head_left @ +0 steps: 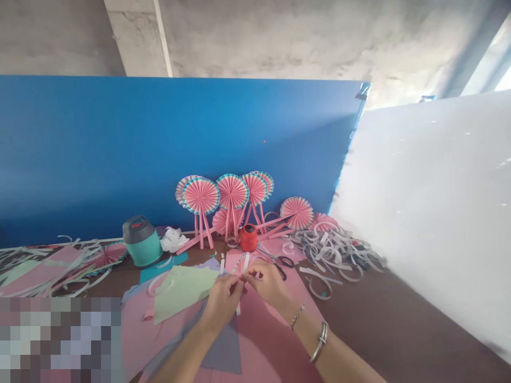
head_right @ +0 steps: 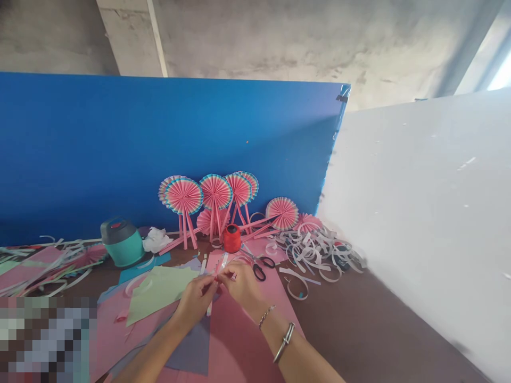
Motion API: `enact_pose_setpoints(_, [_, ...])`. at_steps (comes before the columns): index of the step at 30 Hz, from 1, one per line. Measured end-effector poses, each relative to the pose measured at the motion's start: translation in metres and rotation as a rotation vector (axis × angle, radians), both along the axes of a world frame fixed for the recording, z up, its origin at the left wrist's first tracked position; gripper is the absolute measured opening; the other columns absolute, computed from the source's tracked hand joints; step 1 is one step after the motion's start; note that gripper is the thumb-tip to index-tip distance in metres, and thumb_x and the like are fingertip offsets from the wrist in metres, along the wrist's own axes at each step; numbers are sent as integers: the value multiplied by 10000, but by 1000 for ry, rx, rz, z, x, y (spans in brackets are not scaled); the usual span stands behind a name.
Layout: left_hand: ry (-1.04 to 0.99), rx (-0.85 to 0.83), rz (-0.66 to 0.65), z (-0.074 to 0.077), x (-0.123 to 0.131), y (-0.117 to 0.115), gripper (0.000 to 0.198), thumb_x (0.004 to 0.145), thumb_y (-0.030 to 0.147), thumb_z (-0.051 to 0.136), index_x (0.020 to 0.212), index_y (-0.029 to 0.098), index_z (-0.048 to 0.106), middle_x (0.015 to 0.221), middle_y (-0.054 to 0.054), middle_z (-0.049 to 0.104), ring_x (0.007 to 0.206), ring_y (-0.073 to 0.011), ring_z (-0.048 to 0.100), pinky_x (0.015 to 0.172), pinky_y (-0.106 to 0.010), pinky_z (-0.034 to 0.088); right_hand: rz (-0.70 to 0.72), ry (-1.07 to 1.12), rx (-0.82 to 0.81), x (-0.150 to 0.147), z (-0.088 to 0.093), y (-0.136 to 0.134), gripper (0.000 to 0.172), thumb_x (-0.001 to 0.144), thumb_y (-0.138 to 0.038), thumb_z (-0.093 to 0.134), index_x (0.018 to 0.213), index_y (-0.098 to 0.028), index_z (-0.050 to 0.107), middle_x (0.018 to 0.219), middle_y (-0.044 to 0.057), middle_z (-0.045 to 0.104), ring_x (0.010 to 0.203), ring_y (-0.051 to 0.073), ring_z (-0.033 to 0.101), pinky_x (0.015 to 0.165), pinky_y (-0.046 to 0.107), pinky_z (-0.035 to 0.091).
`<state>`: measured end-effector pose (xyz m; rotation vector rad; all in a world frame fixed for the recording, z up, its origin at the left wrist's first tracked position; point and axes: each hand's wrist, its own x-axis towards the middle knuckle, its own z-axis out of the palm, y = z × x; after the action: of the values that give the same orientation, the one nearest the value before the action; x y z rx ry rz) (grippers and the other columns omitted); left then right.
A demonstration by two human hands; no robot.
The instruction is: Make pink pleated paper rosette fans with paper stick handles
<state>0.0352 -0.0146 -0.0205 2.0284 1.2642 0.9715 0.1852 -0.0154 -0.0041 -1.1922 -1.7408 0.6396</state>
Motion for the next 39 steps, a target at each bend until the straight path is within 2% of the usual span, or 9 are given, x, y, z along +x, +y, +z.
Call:
enact_pose_setpoints(4, [42, 48, -22, 2, -1, 0, 352, 857, 265, 420, 546, 186, 564, 554, -16, 576, 562, -162, 515, 593, -256, 307, 12, -22, 58, 0, -5, 2, 232, 778, -192, 568, 552, -179, 622, 590, 4, 591, 597, 142, 497, 581, 260, 341])
enact_pose_setpoints(14, [67, 83, -22, 0, -2, 2, 362, 867, 266, 398, 551, 183, 555, 551, -13, 581, 550, -151, 506, 591, -253, 312, 18, -25, 28, -1, -3, 1, 199, 779, -133, 551, 607, -167, 645, 623, 10, 627, 597, 128, 514, 561, 229, 365])
enact_pose_setpoints(21, [42, 64, -12, -1, -3, 4, 340, 854, 274, 394, 581, 177, 573, 574, -22, 612, 568, -158, 539, 589, -247, 325, -1, -195, 259, 0, -5, -2, 209, 830, -152, 533, 650, -183, 635, 683, 29, 640, 677, 152, 554, 650, 250, 406])
enact_pose_setpoints(24, [52, 83, -18, -5, -3, 5, 334, 847, 252, 394, 565, 178, 555, 544, -11, 567, 547, -150, 505, 575, -244, 309, -26, -299, 341, 0, -7, -3, 206, 842, -151, 502, 677, -186, 620, 715, 42, 643, 713, 164, 567, 679, 265, 408])
enact_pose_setpoints(27, [50, 102, -17, -8, -3, 5, 334, 840, 240, 397, 543, 177, 539, 511, 4, 508, 522, -137, 457, 559, -243, 289, -65, -349, 369, -2, -8, -5, 166, 818, -142, 503, 688, -183, 598, 716, 41, 635, 734, 167, 568, 696, 267, 402])
enact_pose_setpoints(30, [4, 69, -15, -9, -2, 5, 336, 836, 268, 414, 546, 174, 555, 520, 0, 517, 529, -136, 458, 552, -242, 288, -88, -294, 357, -3, -9, -4, 138, 779, -145, 507, 666, -182, 578, 693, 35, 627, 708, 161, 556, 685, 263, 398])
enact_pose_setpoints(33, [-73, -37, 12, -9, -3, 7, 339, 825, 339, 445, 577, 167, 600, 532, -4, 543, 533, -138, 481, 533, -234, 304, -219, -52, 236, 6, -9, 6, 103, 720, -198, 527, 633, -178, 577, 645, 23, 614, 642, 154, 535, 628, 256, 392])
enact_pose_setpoints(36, [-158, -159, 57, -9, -5, 10, 351, 790, 406, 489, 577, 160, 619, 472, 20, 474, 455, -116, 435, 479, -225, 298, -534, 365, 44, 30, -10, 22, 132, 646, -288, 574, 590, -168, 579, 553, -6, 572, 548, 140, 496, 552, 247, 377])
enact_pose_setpoints(39, [-276, -331, 91, -6, -7, 11, 382, 752, 487, 524, 616, 150, 642, 493, 29, 480, 356, -82, 366, 396, -219, 265, -708, 479, 21, 60, -13, 37, 252, 693, -383, 494, 549, -177, 520, 463, -22, 486, 474, 127, 429, 486, 250, 337])
